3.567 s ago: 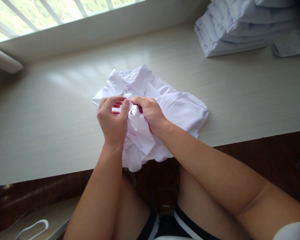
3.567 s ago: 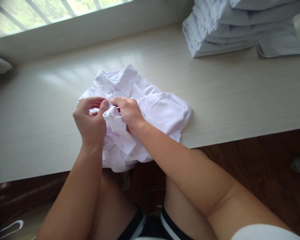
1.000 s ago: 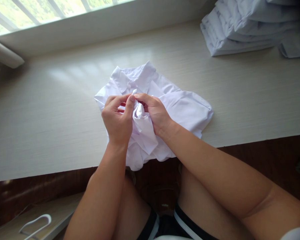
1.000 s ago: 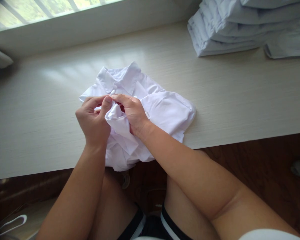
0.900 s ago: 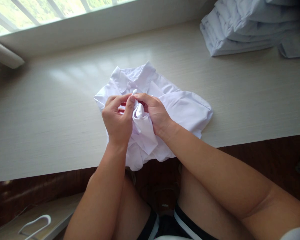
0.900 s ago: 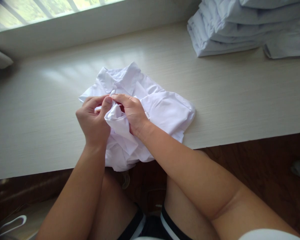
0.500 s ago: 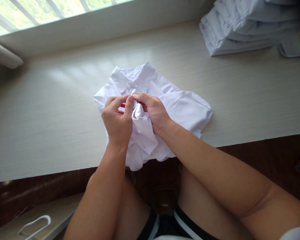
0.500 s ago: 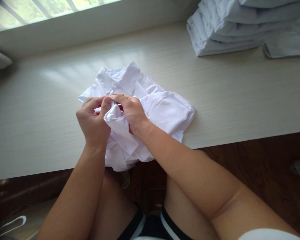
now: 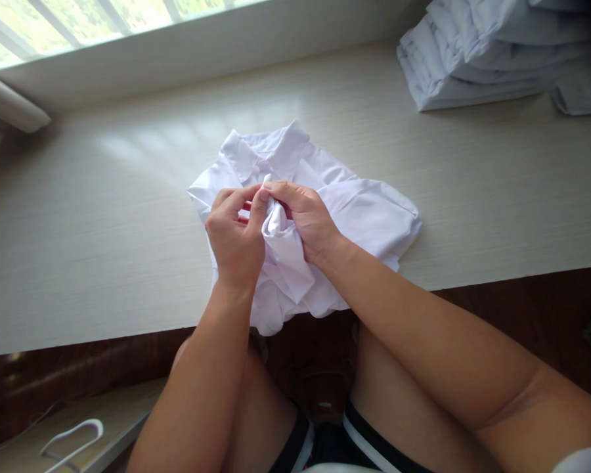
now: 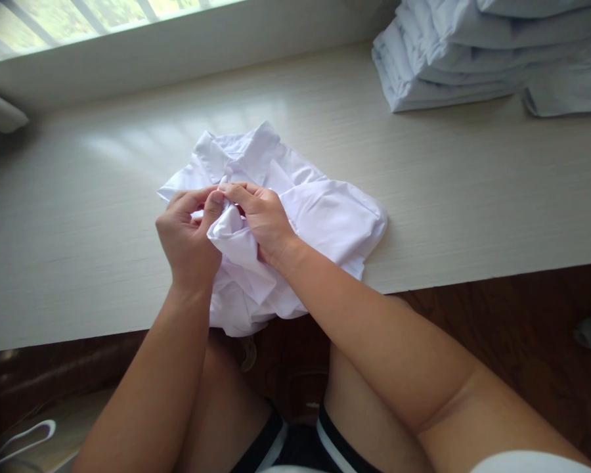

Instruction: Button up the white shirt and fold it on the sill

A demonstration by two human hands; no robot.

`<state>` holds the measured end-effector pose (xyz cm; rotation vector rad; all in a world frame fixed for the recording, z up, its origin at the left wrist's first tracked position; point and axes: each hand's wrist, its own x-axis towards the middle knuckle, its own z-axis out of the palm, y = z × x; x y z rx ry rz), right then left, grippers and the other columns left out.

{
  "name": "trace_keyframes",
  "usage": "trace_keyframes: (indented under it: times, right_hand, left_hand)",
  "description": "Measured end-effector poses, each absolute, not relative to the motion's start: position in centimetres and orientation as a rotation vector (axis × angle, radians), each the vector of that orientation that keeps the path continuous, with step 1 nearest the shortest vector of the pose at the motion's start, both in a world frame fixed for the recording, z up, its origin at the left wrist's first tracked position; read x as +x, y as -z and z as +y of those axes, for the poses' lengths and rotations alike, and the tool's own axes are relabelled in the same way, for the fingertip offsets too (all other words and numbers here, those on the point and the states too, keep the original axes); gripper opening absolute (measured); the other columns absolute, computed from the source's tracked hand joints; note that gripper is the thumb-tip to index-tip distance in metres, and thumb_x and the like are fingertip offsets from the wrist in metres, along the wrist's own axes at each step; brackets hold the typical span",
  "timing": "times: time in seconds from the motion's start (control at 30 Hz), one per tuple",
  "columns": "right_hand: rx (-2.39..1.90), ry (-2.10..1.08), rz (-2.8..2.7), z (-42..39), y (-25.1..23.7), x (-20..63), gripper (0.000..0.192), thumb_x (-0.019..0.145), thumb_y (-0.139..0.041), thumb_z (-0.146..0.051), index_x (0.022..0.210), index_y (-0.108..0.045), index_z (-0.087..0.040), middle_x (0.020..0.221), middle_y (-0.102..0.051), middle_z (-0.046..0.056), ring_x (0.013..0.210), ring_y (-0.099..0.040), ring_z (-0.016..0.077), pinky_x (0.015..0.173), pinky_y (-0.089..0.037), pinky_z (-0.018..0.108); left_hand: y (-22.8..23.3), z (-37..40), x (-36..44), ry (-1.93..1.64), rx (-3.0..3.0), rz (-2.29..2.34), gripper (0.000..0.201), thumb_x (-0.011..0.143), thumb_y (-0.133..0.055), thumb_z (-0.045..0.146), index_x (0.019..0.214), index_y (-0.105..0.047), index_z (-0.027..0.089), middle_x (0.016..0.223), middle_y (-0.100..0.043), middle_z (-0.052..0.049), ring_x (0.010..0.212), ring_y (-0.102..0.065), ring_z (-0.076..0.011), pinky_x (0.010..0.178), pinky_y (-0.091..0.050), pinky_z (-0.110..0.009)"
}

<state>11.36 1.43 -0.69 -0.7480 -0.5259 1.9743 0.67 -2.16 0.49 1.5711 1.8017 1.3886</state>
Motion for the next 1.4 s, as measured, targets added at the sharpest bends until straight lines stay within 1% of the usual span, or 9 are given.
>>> trace_keyframes:
  times: [0.1, 0.23, 0.33, 0.43, 0.67, 0.87, 1.03, 1.2, 1.4]
  right_hand:
    - [-0.732, -1.981, -0.523, 1.43, 0.58, 11.37, 0.041, 0.066, -0.093, -0.046, 0.085, -0.067, -0.021, 0.075, -0.066, -0.004, 0.075, -0.064, 0.0130, 0.073, -0.053, 0.028]
    - [-0.721, -1.973, -0.511, 1.39, 0.32, 11.47, 0.037, 0.068, -0.092, -0.042, 0.081, -0.066, -0.020, 0.072, -0.063, -0.005, 0.071, -0.061, 0.0111, 0.071, -0.052, 0.027]
    - [-0.738, -1.961, -0.510, 1.38, 0.19, 11.53, 0.036, 0.069, -0.092, -0.041, 0.079, -0.064, -0.020, 0.071, -0.062, -0.006, 0.068, -0.059, 0.0095, 0.068, -0.050, 0.025]
    - [-0.761, -1.960, -0.510, 1.38, 0.16, 11.56, 0.038, 0.067, -0.093, -0.042, 0.079, -0.064, -0.020, 0.070, -0.061, -0.006, 0.067, -0.058, 0.0095, 0.067, -0.050, 0.025]
    - [-0.776, -1.947, -0.517, 1.41, 0.15, 11.64, 0.039, 0.066, -0.093, -0.043, 0.081, -0.066, -0.020, 0.069, -0.061, -0.006, 0.066, -0.057, 0.0090, 0.064, -0.049, 0.023]
    - [-0.799, -1.934, -0.513, 1.32, 0.06, 11.66, 0.036, 0.068, -0.092, -0.041, 0.079, -0.065, -0.019, 0.071, -0.061, -0.004, 0.070, -0.059, 0.0109, 0.070, -0.053, 0.026]
    - [-0.800, -1.950, -0.525, 1.26, 0.11, 11.58, 0.039, 0.067, -0.092, -0.044, 0.080, -0.065, -0.019, 0.070, -0.062, -0.004, 0.071, -0.059, 0.0116, 0.071, -0.053, 0.026]
    - [-0.809, -1.976, -0.505, 1.20, 0.06, 11.47, 0.039, 0.067, -0.092, -0.044, 0.078, -0.063, -0.020, 0.068, -0.060, -0.005, 0.070, -0.059, 0.0118, 0.072, -0.052, 0.028]
    - [-0.756, -1.987, -0.506, 1.15, 0.01, 11.46, 0.041, 0.066, -0.093, -0.044, 0.076, -0.062, -0.020, 0.068, -0.058, -0.006, 0.063, -0.054, 0.0098, 0.067, -0.049, 0.028]
  left_hand:
    - [-0.50, -2.18, 0.77, -1.401, 1.564, 1.797, 0.030, 0.096, -0.065, 0.052, 0.102, -0.078, 0.026, 0.102, -0.073, -0.004, 0.088, -0.068, -0.0137, 0.067, -0.055, -0.024]
    - [-0.35, -2.12, 0.89, -1.454, 1.533, 1.794, 0.027, 0.095, -0.068, 0.050, 0.105, -0.072, 0.026, 0.105, -0.073, -0.003, 0.091, -0.069, -0.0145, 0.069, -0.055, -0.026]
    - [-0.24, -2.05, 0.90, -1.472, 1.531, 1.803, 0.025, 0.093, -0.070, 0.050, 0.099, -0.067, 0.026, 0.101, -0.072, -0.002, 0.091, -0.068, -0.0149, 0.069, -0.055, -0.027]
    - [-0.15, -1.99, 0.85, -1.438, 1.550, 1.824, 0.028, 0.094, -0.067, 0.054, 0.094, -0.065, 0.026, 0.097, -0.072, -0.001, 0.088, -0.067, -0.0146, 0.068, -0.055, -0.027]
    - [-0.17, -1.97, 0.88, -1.418, 1.568, 1.840, 0.027, 0.096, -0.064, 0.051, 0.093, -0.067, 0.024, 0.092, -0.071, -0.001, 0.085, -0.066, -0.0135, 0.066, -0.053, -0.024]
    - [-0.51, -2.08, 1.12, -1.423, 1.515, 1.858, 0.021, 0.095, -0.068, 0.043, 0.093, -0.069, 0.023, 0.099, -0.072, -0.002, 0.085, -0.066, -0.0126, 0.065, -0.052, -0.023]
    - [-0.57, -2.17, 1.13, -1.421, 1.511, 1.866, 0.018, 0.095, -0.067, 0.040, 0.093, -0.069, 0.022, 0.100, -0.073, -0.002, 0.085, -0.066, -0.0124, 0.065, -0.052, -0.022]
    - [-0.38, -2.19, 1.16, -1.405, 1.533, 1.871, 0.021, 0.096, -0.064, 0.042, 0.093, -0.068, 0.022, 0.099, -0.072, -0.003, 0.086, -0.067, -0.0132, 0.065, -0.052, -0.023]
    - [-0.17, -2.06, 1.20, -1.409, 1.520, 1.864, 0.024, 0.097, -0.062, 0.046, 0.094, -0.066, 0.022, 0.099, -0.071, -0.004, 0.089, -0.067, -0.0147, 0.067, -0.054, -0.024]
